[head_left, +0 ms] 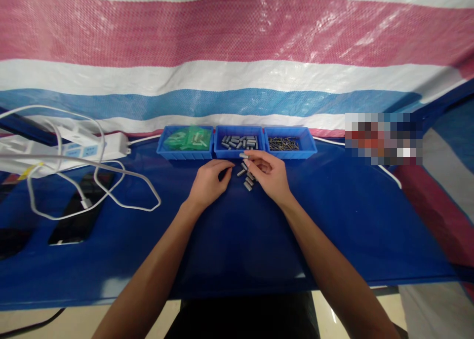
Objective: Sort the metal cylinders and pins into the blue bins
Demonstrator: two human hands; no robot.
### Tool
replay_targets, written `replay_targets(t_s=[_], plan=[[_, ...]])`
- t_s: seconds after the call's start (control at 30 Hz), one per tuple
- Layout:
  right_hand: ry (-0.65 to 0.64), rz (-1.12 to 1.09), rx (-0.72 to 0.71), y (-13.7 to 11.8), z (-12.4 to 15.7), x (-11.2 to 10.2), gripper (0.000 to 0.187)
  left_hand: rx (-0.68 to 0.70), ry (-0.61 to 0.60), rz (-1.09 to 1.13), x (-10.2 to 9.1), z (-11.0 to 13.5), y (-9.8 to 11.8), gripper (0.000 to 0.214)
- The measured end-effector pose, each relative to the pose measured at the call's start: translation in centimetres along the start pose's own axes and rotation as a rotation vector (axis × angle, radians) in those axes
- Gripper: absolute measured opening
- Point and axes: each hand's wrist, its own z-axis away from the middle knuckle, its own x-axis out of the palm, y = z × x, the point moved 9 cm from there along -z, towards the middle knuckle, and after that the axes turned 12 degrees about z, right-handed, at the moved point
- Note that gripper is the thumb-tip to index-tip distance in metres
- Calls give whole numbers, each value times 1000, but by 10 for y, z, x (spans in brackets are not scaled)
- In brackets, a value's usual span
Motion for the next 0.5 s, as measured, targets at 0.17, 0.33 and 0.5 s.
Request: replay_targets(t_s=[0.17,0.33,0.5], plan=[[-78,33,-83,-9,0,10,48,172,-98,-97,19,4,15,28],[34,125,-49,-2,11,-10,26,211,-226,-117,33,6,17,31],[103,160,-46,-1,13,-28,19,162,-135,-54,23,5,11,23]])
